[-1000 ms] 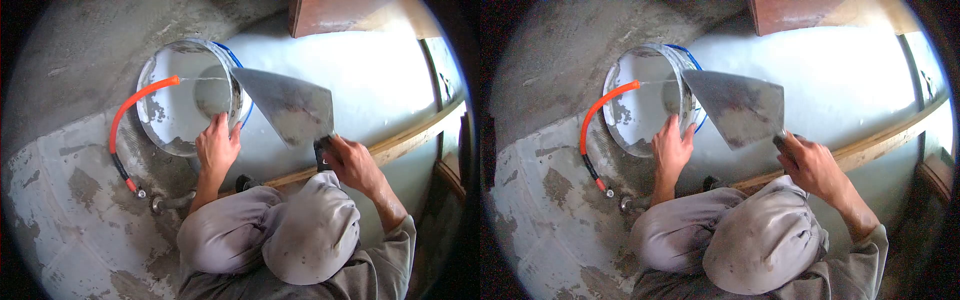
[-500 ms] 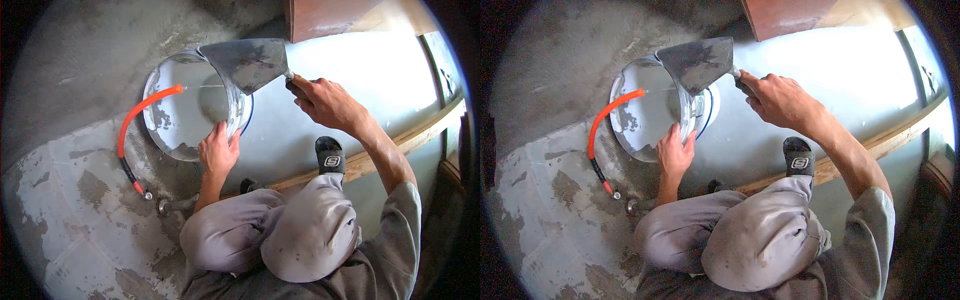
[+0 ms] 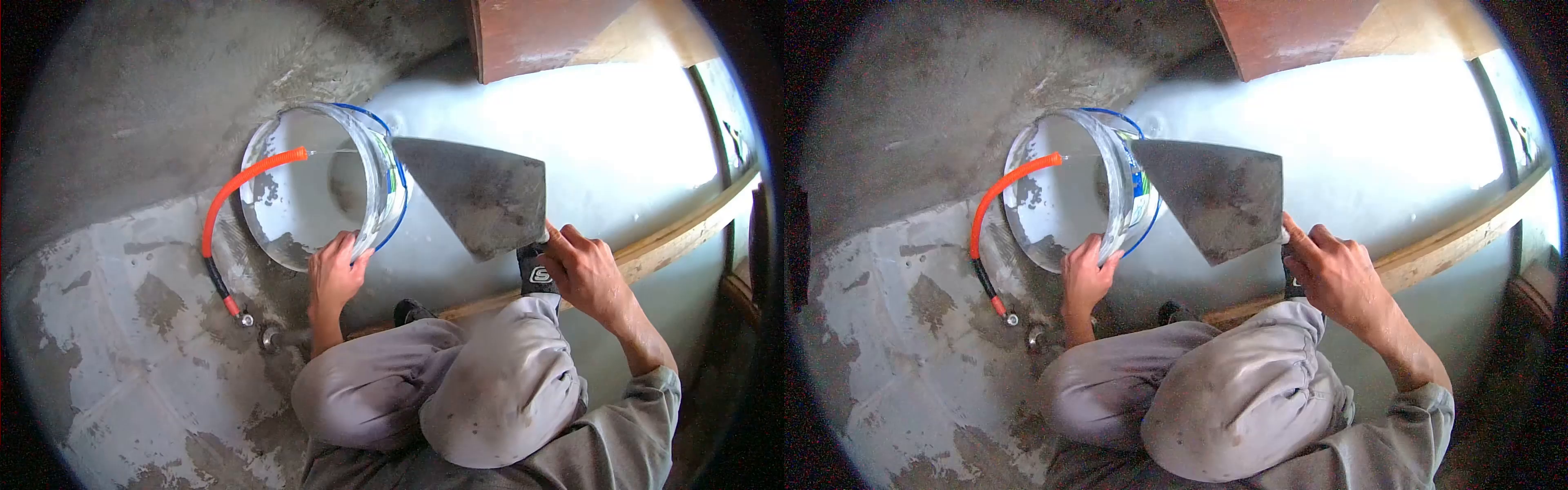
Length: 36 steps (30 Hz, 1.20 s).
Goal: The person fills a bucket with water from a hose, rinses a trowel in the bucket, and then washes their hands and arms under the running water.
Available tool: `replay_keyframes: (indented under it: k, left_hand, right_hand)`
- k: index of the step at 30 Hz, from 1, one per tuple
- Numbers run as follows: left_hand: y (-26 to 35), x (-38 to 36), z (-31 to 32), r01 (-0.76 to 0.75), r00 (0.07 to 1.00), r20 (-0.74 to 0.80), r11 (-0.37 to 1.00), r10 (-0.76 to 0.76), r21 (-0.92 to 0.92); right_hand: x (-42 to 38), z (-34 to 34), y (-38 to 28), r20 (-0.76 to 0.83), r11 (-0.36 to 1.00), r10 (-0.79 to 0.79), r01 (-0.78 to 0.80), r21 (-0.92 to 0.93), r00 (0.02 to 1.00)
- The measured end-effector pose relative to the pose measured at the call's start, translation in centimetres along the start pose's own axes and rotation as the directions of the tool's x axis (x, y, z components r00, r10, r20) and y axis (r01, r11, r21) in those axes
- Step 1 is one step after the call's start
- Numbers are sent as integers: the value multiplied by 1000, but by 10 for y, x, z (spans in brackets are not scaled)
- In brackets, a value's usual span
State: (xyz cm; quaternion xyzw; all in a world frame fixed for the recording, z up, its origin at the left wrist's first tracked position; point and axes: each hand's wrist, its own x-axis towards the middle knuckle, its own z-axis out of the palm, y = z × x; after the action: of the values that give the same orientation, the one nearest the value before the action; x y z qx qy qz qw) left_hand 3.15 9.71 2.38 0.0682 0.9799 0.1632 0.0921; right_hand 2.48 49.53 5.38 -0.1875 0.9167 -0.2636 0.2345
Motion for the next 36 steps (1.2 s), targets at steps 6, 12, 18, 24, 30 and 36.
replay_keyframes:
  k: [6, 12, 18, 24, 30, 36]
  left_hand:
    - [-13, -5, -10, 3, 999, 53, 1000, -2, -31]
    - [-12, -4, -13, 44, 993, 107, 998, -40, -37]
    - [4, -8, -9, 173, 978, 104, 983, -179, 62]
    - [-2, -5, -14, 172, 977, 127, 985, -172, 17]
    - [-6, -8, -10, 161, 980, 115, 987, -160, 4]
    - [-10, -9, -3, 107, 993, 48, 994, -106, -21]
  right_hand:
    - [0, 14, -10, 44, 993, -35, 40, -107, 998]
    - [2, 11, -18, 89, 995, -5, 14, -101, 996]
    - [9, -16, -53, 122, 955, 84, -45, -295, 989]
    - [63, -30, -69, -20, 883, -58, 42, -467, 998]
    - [85, -50, -47, -77, 850, -196, 130, -510, 978]
    - [63, -74, -44, -7, 810, -154, 122, -573, 988]
